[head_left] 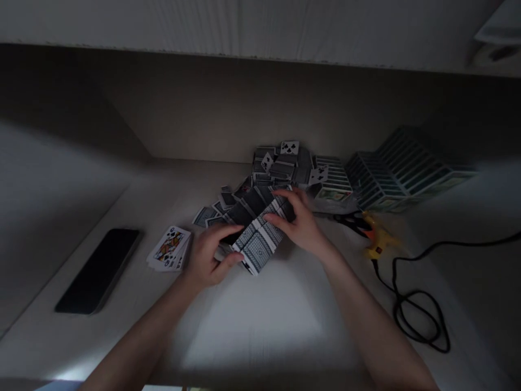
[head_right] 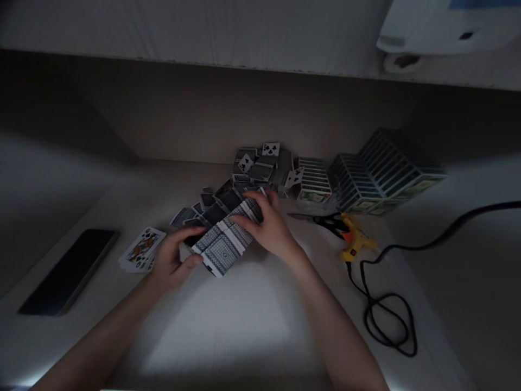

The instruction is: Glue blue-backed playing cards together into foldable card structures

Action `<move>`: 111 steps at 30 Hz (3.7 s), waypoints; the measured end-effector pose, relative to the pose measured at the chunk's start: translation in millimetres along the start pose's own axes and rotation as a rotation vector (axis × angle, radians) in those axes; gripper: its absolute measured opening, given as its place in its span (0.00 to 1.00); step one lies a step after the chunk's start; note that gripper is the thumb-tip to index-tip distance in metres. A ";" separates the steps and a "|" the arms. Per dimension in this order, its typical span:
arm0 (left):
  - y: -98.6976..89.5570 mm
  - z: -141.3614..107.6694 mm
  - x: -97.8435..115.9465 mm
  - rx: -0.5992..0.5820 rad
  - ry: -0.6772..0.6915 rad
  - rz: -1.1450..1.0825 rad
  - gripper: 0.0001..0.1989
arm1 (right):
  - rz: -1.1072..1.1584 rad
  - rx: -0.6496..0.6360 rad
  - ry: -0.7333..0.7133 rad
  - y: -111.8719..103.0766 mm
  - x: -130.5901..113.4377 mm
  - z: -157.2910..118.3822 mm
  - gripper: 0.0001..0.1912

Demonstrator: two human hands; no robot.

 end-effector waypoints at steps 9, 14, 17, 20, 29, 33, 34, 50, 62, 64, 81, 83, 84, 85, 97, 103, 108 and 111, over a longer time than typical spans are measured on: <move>6.8 2.2 11.2 -0.023 -0.045 0.339 0.39 | -0.116 0.117 0.114 -11.1 -3.4 -3.6 0.26; 15.0 6.5 26.1 -0.027 0.050 0.573 0.41 | -0.167 0.104 0.163 -15.6 -6.4 -5.8 0.26; 19.5 6.1 26.6 -0.043 0.034 0.665 0.41 | -0.183 0.097 0.165 -16.0 -6.9 -6.1 0.25; 20.5 5.4 24.4 -0.033 -0.001 0.693 0.38 | -0.194 0.091 0.162 -16.2 -7.7 -6.3 0.24; 21.0 7.1 19.8 -0.030 -0.030 0.568 0.34 | -0.221 0.073 0.150 -15.3 -12.0 -6.9 0.23; 21.1 7.5 16.5 -0.035 -0.056 0.516 0.33 | -0.235 0.022 0.174 -18.1 -12.0 -7.4 0.23; 21.0 7.1 16.1 -0.034 -0.053 0.503 0.34 | -0.232 -0.011 0.179 -20.1 -11.6 -7.6 0.23; 27.6 -2.8 20.2 -0.009 0.083 0.523 0.33 | -0.208 -0.268 -0.262 -2.2 -54.3 -12.5 0.11; 14.1 -3.9 27.5 0.069 0.171 0.658 0.27 | -0.215 -0.030 -0.248 -13.1 -64.9 -14.1 0.11; 11.7 -4.0 30.2 0.069 0.179 0.697 0.24 | -0.226 -0.035 -0.239 -13.6 -66.0 -14.7 0.11; 9.5 -3.0 29.6 -0.012 0.156 0.660 0.30 | -0.255 -0.074 -0.219 -12.1 -67.6 -16.5 0.12; 6.4 -1.0 30.3 0.010 0.121 0.623 0.24 | -0.255 -0.092 -0.224 -9.5 -67.9 -18.0 0.12; 4.8 -0.2 29.9 0.023 0.091 0.606 0.19 | -0.253 -0.100 -0.228 -7.8 -68.1 -18.8 0.12; 3.7 0.4 29.0 0.035 0.055 0.590 0.15 | -0.253 -0.113 -0.234 -5.6 -68.2 -19.7 0.12; 12.4 -9.6 7.0 0.025 -0.119 0.600 0.03 | -0.250 -0.346 -0.144 27.7 -56.3 -24.9 0.09; 22.4 -11.5 15.6 -0.089 0.025 0.719 0.07 | -0.185 -0.359 -0.027 29.0 -50.7 -23.9 0.09; 22.1 -13.3 18.8 -0.108 0.024 0.652 0.10 | -0.171 -0.390 0.006 30.6 -47.6 -23.2 0.09; 22.6 -14.4 18.4 -0.147 0.029 0.642 0.12 | -0.196 -0.420 0.024 30.6 -45.6 -22.2 0.09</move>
Point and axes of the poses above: each hand's wrist, its own z-axis towards the middle knuckle, its own y-axis out of the palm, x = y × z, the point moved 6 cm from there along z, towards the middle knuckle, and after that the axes turned 3 degrees about -z, right-handed, at the moved point
